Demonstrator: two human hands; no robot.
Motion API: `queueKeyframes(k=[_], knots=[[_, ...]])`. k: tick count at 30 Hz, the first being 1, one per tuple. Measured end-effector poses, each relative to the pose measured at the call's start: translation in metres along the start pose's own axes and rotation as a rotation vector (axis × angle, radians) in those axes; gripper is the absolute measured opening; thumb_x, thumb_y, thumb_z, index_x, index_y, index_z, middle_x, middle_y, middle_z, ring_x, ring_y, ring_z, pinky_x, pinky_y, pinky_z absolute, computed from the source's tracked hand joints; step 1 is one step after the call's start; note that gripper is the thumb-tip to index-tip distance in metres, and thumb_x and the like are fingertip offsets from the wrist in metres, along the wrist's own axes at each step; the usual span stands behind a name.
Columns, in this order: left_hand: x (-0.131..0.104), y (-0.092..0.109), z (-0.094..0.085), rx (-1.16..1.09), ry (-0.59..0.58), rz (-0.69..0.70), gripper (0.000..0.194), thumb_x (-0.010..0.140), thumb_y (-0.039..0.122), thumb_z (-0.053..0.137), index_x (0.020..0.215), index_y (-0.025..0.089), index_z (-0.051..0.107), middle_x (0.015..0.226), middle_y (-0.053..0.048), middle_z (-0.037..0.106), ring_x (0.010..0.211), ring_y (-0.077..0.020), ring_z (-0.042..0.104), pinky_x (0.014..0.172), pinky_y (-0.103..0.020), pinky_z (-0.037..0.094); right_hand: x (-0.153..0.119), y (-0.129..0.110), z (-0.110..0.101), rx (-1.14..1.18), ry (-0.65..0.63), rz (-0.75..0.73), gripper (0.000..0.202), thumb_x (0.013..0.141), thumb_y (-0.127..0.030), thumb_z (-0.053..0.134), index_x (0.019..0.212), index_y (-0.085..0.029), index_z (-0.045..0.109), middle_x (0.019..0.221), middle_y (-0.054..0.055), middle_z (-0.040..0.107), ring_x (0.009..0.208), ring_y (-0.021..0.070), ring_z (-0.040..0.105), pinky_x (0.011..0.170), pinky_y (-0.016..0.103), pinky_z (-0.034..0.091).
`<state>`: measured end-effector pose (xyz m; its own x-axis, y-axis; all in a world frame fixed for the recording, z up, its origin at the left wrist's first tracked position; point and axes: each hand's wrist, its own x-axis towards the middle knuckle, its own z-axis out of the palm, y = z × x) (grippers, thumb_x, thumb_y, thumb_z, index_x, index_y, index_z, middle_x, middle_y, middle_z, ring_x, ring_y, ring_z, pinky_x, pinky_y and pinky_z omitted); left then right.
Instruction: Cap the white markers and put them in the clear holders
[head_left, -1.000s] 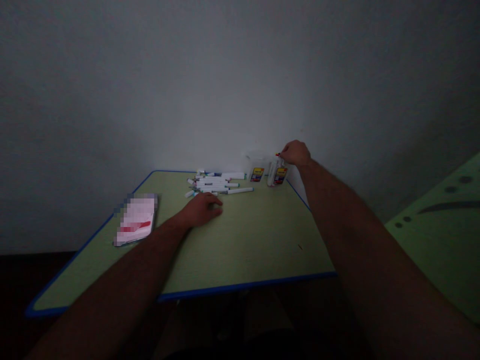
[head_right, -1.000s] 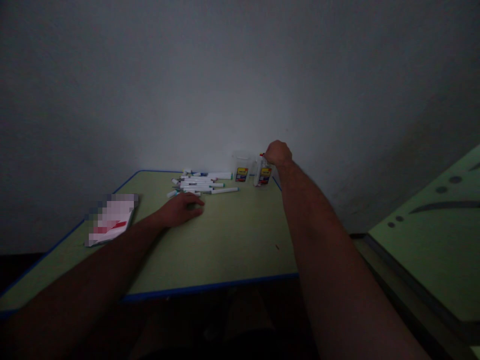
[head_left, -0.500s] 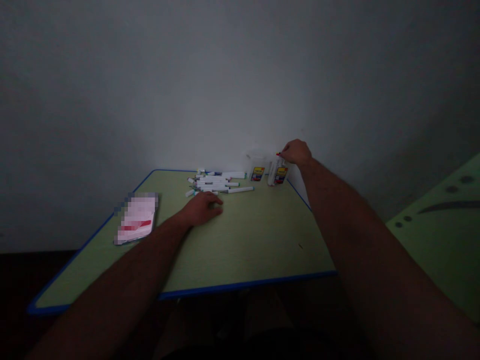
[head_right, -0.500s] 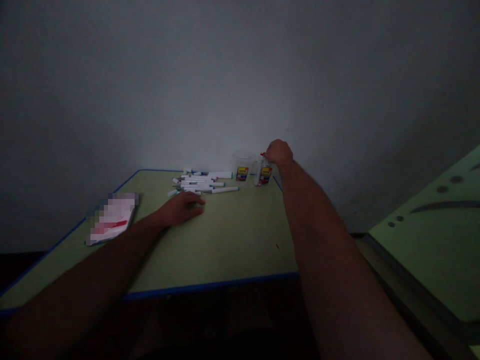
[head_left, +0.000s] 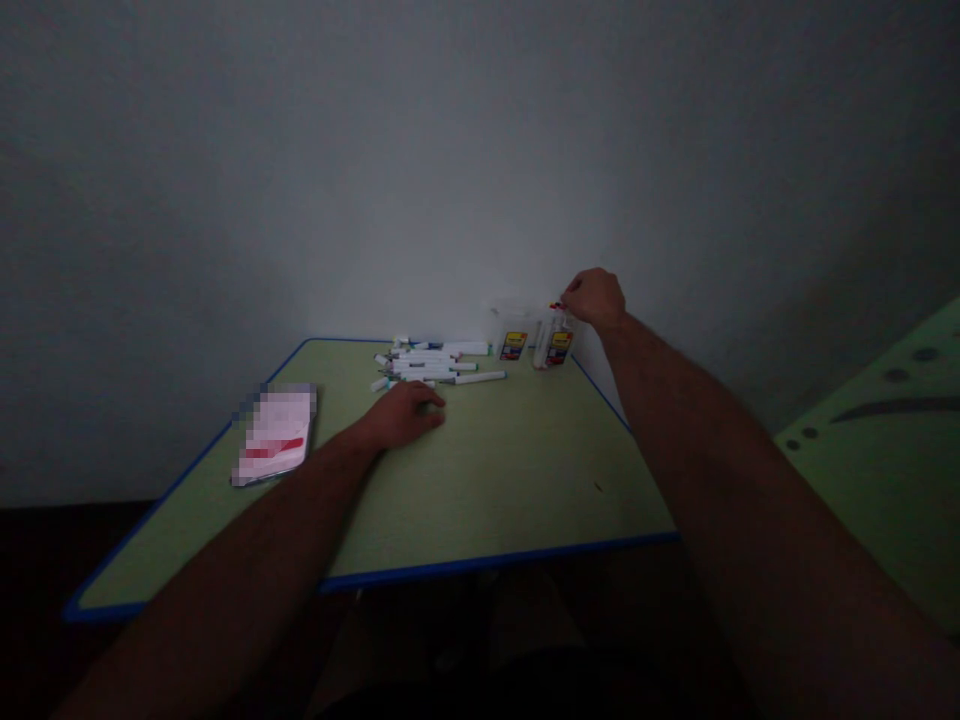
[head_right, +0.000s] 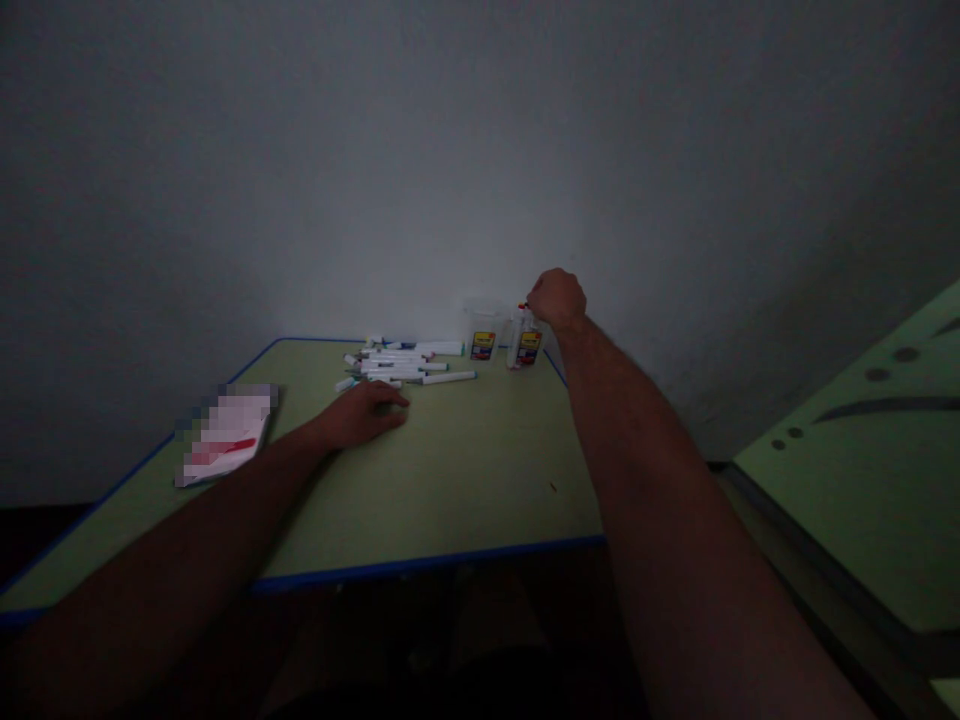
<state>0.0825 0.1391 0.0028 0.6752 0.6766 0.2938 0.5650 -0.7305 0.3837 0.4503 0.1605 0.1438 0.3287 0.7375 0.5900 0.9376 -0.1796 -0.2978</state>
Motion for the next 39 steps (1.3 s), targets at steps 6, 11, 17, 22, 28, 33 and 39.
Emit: queueKeyframes(k=[6, 11, 17, 22, 28, 33, 39], knots=[[0.000, 0.003, -0.003, 0.006, -0.014, -0.051, 0.035, 0.085, 0.039, 0.061, 0.106, 0.017, 0.078, 0.112, -0.011, 0.076, 0.102, -0.0247, 0.070, 0.096, -0.038, 0.052, -0.044, -0.037, -0.008, 0.115, 0.011, 0.033, 0.013, 0.081, -0.018, 0.067, 0.089, -0.015, 0.077, 0.096, 0.012, 0.076, 0.091, 0.0254, 0.069, 0.086, 0.040, 0.055], [-0.004, 0.002, -0.013, 0.020, 0.021, -0.206, 0.037, 0.085, 0.042, 0.062, 0.110, 0.020, 0.077, 0.111, -0.008, 0.078, 0.099, -0.0238, 0.071, 0.091, -0.036, 0.053, -0.094, -0.060, 0.015, 0.187, -0.099, -0.005, 0.010, 0.082, -0.023, 0.067, 0.084, -0.017, 0.076, 0.093, 0.009, 0.075, 0.090, 0.0218, 0.069, 0.087, 0.035, 0.052], [-0.012, 0.002, -0.027, 0.092, 0.115, -0.340, 0.035, 0.083, 0.035, 0.062, 0.109, 0.019, 0.078, 0.108, -0.011, 0.077, 0.095, -0.0260, 0.070, 0.090, -0.040, 0.054, -0.134, -0.076, 0.046, 0.229, -0.255, -0.057, 0.016, 0.086, -0.024, 0.062, 0.089, -0.019, 0.077, 0.092, 0.006, 0.077, 0.087, 0.0191, 0.069, 0.083, 0.030, 0.051], [-0.011, -0.002, -0.024, 0.067, 0.156, -0.334, 0.033, 0.082, 0.033, 0.063, 0.109, 0.019, 0.078, 0.105, -0.012, 0.077, 0.096, -0.0260, 0.070, 0.091, -0.041, 0.053, -0.144, -0.066, 0.062, 0.190, -0.308, -0.078, 0.016, 0.085, -0.024, 0.064, 0.091, -0.019, 0.078, 0.095, 0.007, 0.077, 0.091, 0.0215, 0.070, 0.085, 0.032, 0.051], [-0.012, 0.000, -0.032, 0.113, 0.195, -0.422, 0.030, 0.083, 0.027, 0.065, 0.108, 0.018, 0.078, 0.106, -0.012, 0.077, 0.096, -0.0254, 0.069, 0.091, -0.039, 0.052, -0.144, -0.058, 0.069, 0.176, -0.323, -0.156, 0.018, 0.086, -0.019, 0.063, 0.096, -0.019, 0.078, 0.101, 0.007, 0.078, 0.095, 0.0214, 0.069, 0.089, 0.033, 0.051], [-0.015, 0.005, -0.036, 0.083, 0.213, -0.462, 0.034, 0.083, 0.023, 0.062, 0.114, 0.016, 0.076, 0.104, -0.013, 0.077, 0.093, -0.0245, 0.069, 0.088, -0.037, 0.051, -0.145, -0.058, 0.071, 0.173, -0.319, -0.158, 0.022, 0.087, -0.017, 0.060, 0.100, -0.020, 0.078, 0.105, 0.007, 0.077, 0.100, 0.0215, 0.069, 0.093, 0.034, 0.051], [-0.015, -0.005, -0.037, 0.096, 0.286, -0.541, 0.039, 0.078, 0.013, 0.058, 0.113, 0.018, 0.076, 0.108, -0.012, 0.076, 0.093, -0.0242, 0.068, 0.087, -0.036, 0.051, -0.144, -0.053, 0.072, 0.191, -0.258, -0.081, 0.028, 0.090, -0.015, 0.054, 0.105, -0.019, 0.078, 0.110, 0.008, 0.077, 0.103, 0.0246, 0.069, 0.095, 0.037, 0.051]])
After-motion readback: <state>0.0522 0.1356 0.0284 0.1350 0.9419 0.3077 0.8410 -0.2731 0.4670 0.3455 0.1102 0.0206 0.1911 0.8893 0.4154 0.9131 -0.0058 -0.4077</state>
